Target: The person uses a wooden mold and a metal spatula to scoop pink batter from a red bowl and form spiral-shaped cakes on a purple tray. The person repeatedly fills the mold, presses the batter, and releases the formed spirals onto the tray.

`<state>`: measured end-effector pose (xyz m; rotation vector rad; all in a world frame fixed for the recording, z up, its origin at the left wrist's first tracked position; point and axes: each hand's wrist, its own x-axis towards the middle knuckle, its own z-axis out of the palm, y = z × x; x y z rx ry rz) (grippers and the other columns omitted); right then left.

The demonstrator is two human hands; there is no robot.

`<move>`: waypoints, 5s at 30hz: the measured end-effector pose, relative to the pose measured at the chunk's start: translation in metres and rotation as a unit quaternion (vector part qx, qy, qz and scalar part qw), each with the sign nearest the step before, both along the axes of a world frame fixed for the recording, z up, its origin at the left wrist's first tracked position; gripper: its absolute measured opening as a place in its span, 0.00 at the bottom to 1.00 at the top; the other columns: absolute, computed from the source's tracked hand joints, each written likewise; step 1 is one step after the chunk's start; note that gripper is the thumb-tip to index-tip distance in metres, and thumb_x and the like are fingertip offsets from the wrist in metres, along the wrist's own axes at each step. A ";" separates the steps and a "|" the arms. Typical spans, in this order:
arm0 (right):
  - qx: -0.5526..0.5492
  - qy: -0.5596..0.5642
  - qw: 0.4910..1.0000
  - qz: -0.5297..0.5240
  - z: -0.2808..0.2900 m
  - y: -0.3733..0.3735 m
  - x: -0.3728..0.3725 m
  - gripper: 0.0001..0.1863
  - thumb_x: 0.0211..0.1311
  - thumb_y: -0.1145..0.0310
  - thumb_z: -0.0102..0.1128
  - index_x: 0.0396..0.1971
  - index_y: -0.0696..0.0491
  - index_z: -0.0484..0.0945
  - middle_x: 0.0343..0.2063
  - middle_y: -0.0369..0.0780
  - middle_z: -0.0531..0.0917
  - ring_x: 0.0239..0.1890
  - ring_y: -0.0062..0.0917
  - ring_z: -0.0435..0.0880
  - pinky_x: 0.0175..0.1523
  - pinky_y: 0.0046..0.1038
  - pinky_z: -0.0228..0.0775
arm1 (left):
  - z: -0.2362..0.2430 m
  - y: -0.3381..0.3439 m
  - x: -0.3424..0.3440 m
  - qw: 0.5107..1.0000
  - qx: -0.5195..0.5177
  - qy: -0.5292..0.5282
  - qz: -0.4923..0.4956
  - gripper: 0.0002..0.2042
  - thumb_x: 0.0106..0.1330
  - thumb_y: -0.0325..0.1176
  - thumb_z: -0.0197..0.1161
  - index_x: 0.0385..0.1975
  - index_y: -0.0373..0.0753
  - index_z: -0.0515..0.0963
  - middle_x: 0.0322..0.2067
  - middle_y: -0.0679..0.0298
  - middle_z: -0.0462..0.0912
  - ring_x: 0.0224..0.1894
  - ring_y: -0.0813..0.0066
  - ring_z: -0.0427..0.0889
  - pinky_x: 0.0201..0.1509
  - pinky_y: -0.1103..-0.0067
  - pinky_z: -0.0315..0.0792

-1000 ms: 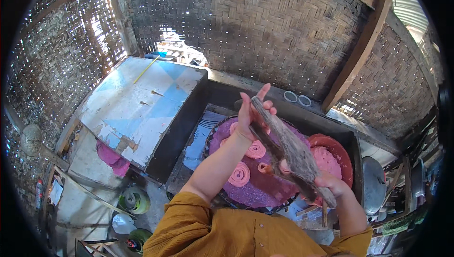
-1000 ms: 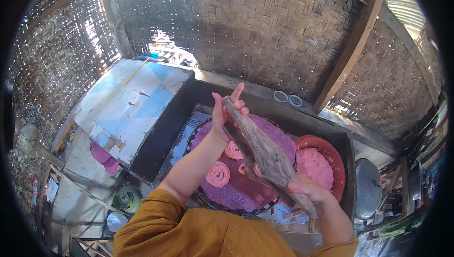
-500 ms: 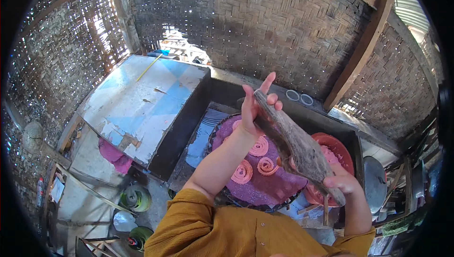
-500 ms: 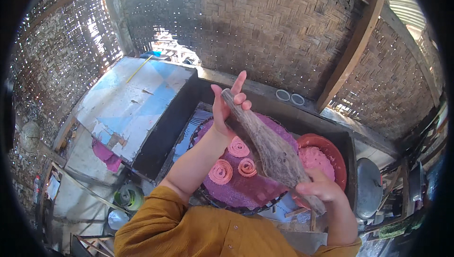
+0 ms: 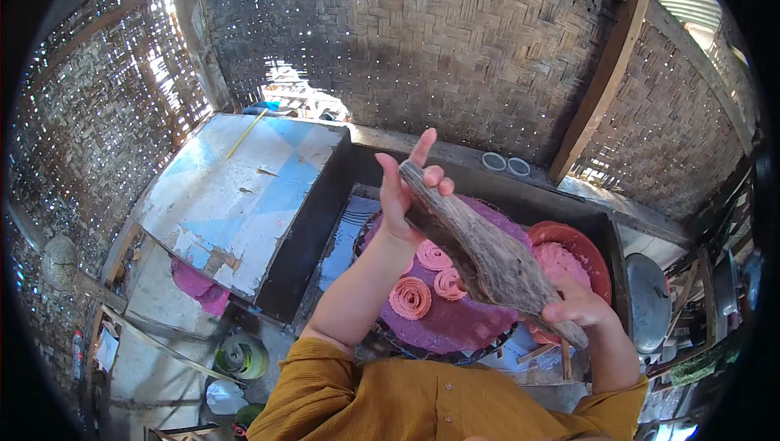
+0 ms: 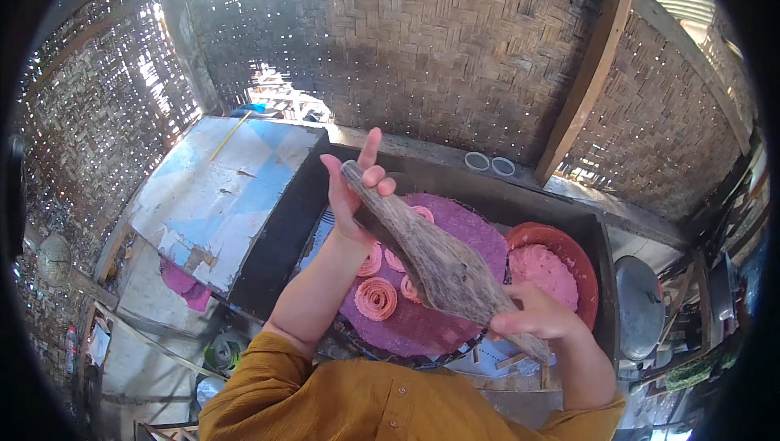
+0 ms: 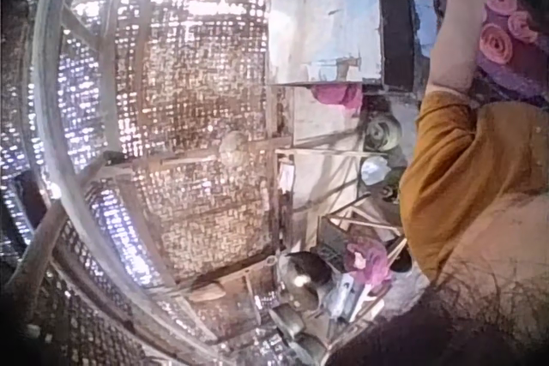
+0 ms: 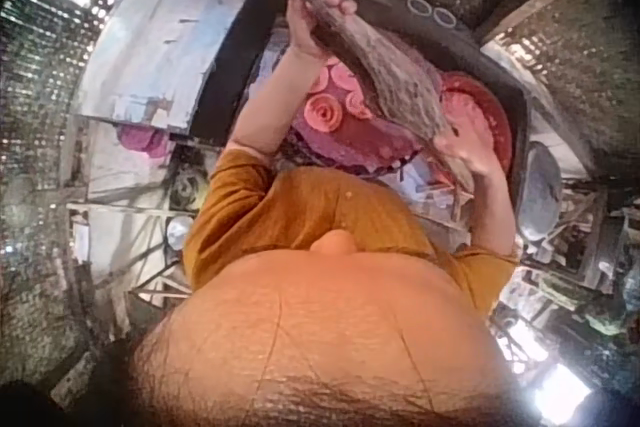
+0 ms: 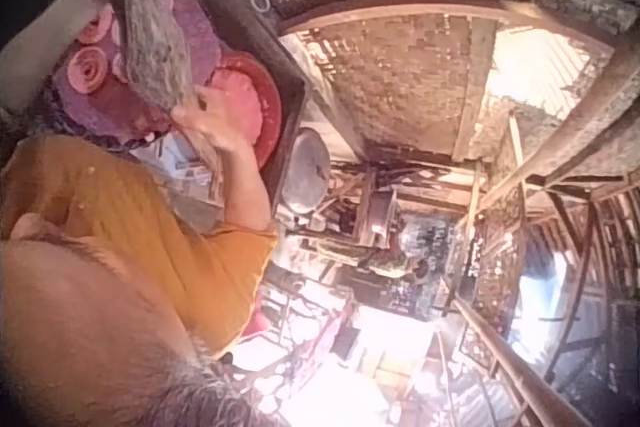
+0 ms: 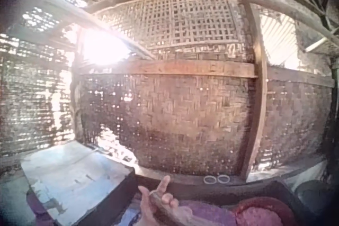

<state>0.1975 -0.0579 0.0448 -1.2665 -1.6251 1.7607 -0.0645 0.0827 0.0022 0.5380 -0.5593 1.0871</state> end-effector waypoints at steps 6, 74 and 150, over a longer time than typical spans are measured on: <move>0.010 -0.020 0.999 -0.037 0.008 -0.013 0.013 0.30 0.42 0.56 0.66 0.41 0.63 0.73 0.27 0.39 0.78 0.29 0.21 0.76 0.36 0.23 0.67 | -0.012 0.010 0.026 0.993 0.070 -0.063 -0.078 0.36 0.58 0.64 0.39 0.62 0.47 0.50 0.32 0.63 0.77 0.41 0.63 0.74 0.43 0.62 0.72; -0.151 0.168 0.974 0.015 -0.048 -0.041 0.001 0.41 0.49 0.42 0.53 0.55 0.59 0.59 0.41 0.50 0.74 0.36 0.33 0.79 0.39 0.29 0.72 | 0.003 -0.037 0.009 0.993 -0.049 0.105 -0.023 0.39 0.55 0.69 0.33 0.57 0.43 0.58 0.41 0.59 0.75 0.51 0.57 0.69 0.57 0.62 0.59; 0.081 -0.134 0.979 -0.129 -0.032 -0.045 0.002 0.21 0.50 0.52 0.61 0.26 0.59 0.77 0.17 0.34 0.77 0.21 0.14 0.73 0.26 0.21 0.65 | -0.052 -0.038 0.027 0.869 -0.187 0.457 -0.004 0.25 0.66 0.52 0.34 0.51 0.41 0.67 0.45 0.62 0.73 0.49 0.70 0.70 0.53 0.72 0.61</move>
